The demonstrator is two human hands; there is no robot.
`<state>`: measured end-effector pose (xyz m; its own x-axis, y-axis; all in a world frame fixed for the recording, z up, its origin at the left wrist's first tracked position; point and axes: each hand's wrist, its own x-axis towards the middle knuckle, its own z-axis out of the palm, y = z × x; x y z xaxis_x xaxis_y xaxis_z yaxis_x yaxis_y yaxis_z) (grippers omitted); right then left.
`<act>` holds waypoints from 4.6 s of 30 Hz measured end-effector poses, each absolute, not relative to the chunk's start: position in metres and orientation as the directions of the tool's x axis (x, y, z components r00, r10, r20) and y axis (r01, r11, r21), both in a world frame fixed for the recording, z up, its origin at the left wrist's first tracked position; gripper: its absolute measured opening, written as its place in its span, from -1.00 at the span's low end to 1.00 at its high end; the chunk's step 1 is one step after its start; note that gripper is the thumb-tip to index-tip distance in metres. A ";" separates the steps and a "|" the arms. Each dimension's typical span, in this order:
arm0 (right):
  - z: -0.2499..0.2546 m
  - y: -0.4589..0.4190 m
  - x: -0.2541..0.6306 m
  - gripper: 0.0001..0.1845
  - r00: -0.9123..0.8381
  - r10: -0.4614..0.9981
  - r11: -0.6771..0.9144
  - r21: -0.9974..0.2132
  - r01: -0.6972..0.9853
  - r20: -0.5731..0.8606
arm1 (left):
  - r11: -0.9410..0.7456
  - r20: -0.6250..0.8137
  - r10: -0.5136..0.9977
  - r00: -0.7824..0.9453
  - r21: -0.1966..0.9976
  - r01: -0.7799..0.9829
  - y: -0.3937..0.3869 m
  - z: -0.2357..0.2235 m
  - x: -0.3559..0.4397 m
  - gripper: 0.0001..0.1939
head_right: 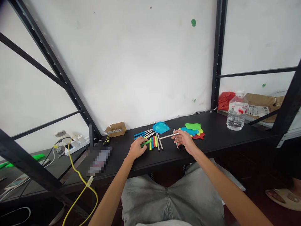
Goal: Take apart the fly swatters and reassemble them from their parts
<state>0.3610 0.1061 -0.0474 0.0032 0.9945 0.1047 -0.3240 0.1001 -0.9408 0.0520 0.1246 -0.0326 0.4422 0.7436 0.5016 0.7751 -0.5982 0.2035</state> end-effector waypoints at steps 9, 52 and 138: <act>-0.054 0.108 0.358 -0.66 0.030 0.979 0.200 -0.940 -0.275 0.200 | -0.598 0.489 0.750 0.445 0.213 0.773 0.125 -0.033 0.051 -0.67; -0.052 0.101 0.349 -0.68 -0.084 0.945 0.317 -0.948 0.007 0.315 | -0.644 0.500 0.719 0.483 0.216 0.734 0.124 -0.032 0.051 -0.67; -0.070 0.121 0.443 -0.49 0.184 0.837 -0.071 -0.231 0.970 0.516 | -0.647 0.549 0.704 0.451 0.234 0.725 0.126 -0.035 0.050 -0.67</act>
<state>0.4428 0.1214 -0.0701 0.1841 0.8368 0.5157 0.9704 -0.0714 -0.2306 0.0501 0.1256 -0.0346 0.4505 0.7037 0.5494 0.7254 -0.6473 0.2342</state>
